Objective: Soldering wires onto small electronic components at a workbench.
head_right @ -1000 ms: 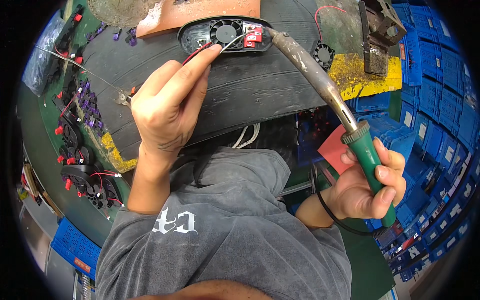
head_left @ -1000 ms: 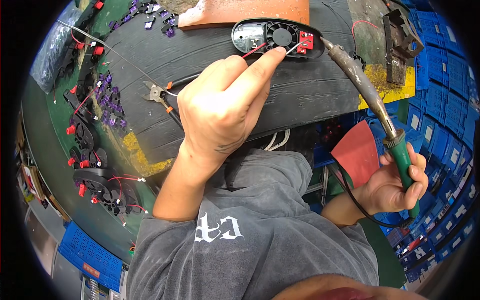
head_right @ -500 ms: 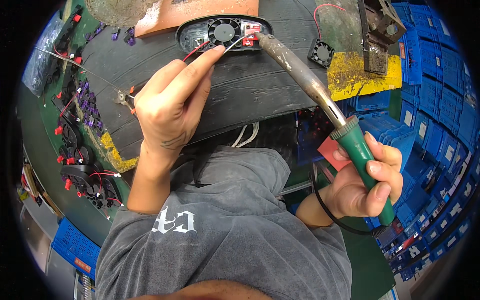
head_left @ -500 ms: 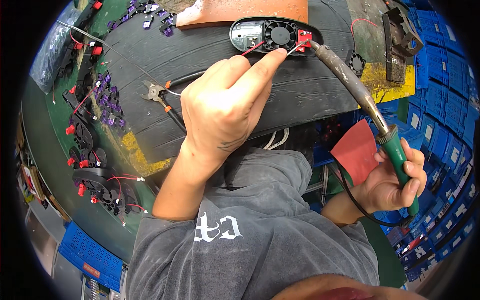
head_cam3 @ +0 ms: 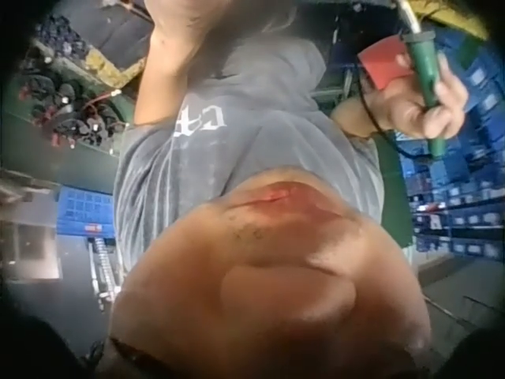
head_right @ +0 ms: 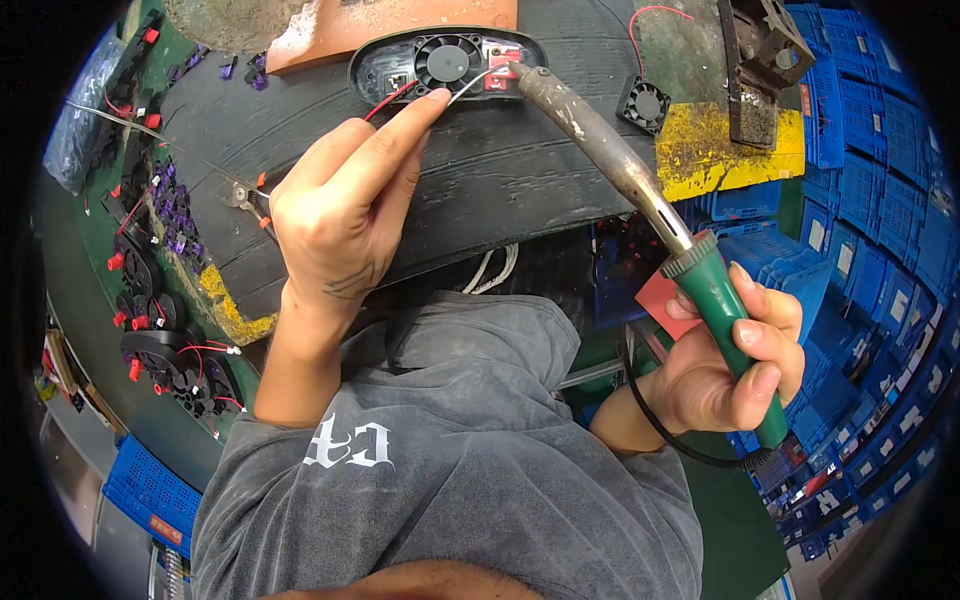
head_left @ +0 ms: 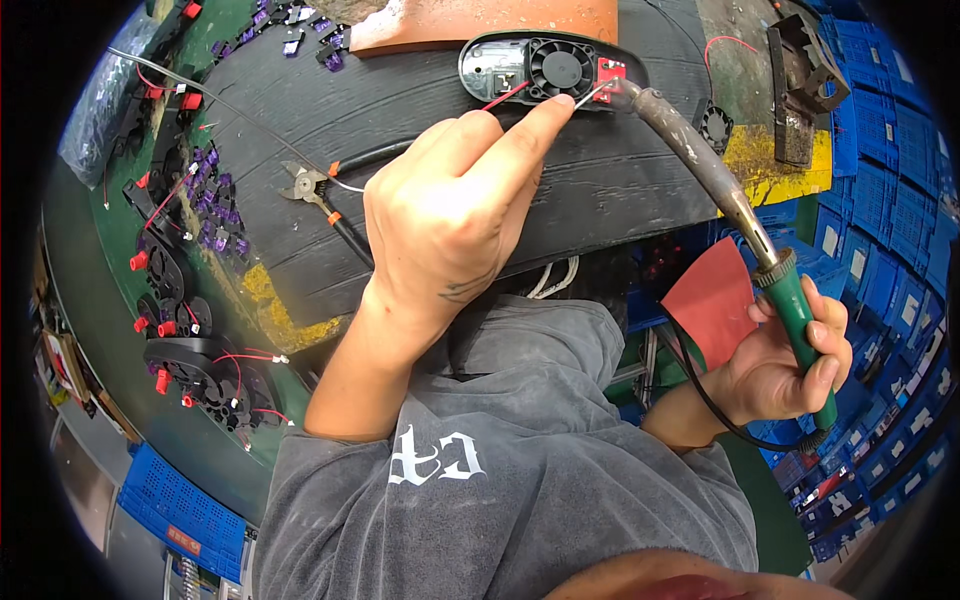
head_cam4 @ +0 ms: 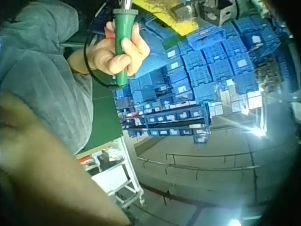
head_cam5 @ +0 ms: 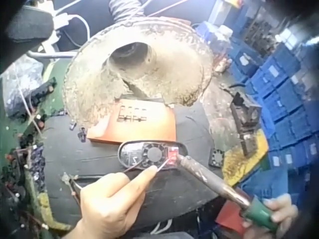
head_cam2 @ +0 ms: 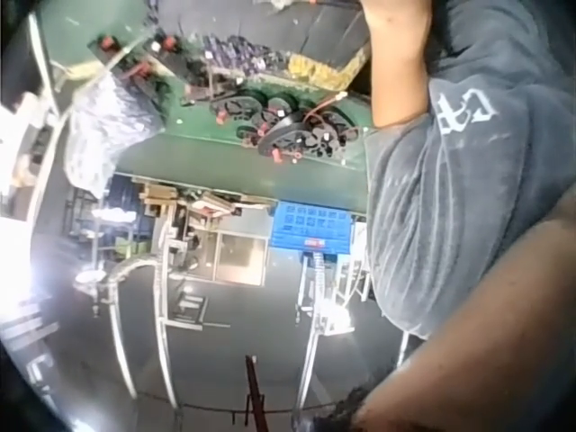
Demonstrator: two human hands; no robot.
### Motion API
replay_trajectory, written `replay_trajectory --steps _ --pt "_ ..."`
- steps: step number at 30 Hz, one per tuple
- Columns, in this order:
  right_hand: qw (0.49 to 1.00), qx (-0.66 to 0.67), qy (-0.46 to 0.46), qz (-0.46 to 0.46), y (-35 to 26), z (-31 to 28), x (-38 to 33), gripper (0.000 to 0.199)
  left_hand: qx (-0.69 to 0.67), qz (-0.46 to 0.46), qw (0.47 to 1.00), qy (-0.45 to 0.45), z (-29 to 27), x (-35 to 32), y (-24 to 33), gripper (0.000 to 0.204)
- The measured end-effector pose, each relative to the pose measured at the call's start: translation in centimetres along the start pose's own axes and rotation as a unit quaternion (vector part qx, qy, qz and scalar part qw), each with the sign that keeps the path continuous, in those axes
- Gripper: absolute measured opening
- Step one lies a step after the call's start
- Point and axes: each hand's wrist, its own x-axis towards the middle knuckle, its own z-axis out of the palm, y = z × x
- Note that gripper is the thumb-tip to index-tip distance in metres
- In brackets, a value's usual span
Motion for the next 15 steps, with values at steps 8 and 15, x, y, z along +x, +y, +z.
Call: replay_trajectory --steps 8,15 --pt "0.999 0.028 -0.039 0.019 -0.26 -0.61 -0.05 0.036 -0.002 0.006 1.0 0.022 -0.15 0.11 -0.11 0.034" --pt "0.999 0.026 -0.038 0.017 -0.26 -0.79 -0.07 0.036 0.005 0.002 1.0 0.022 -0.24 0.11 -0.07 0.031"
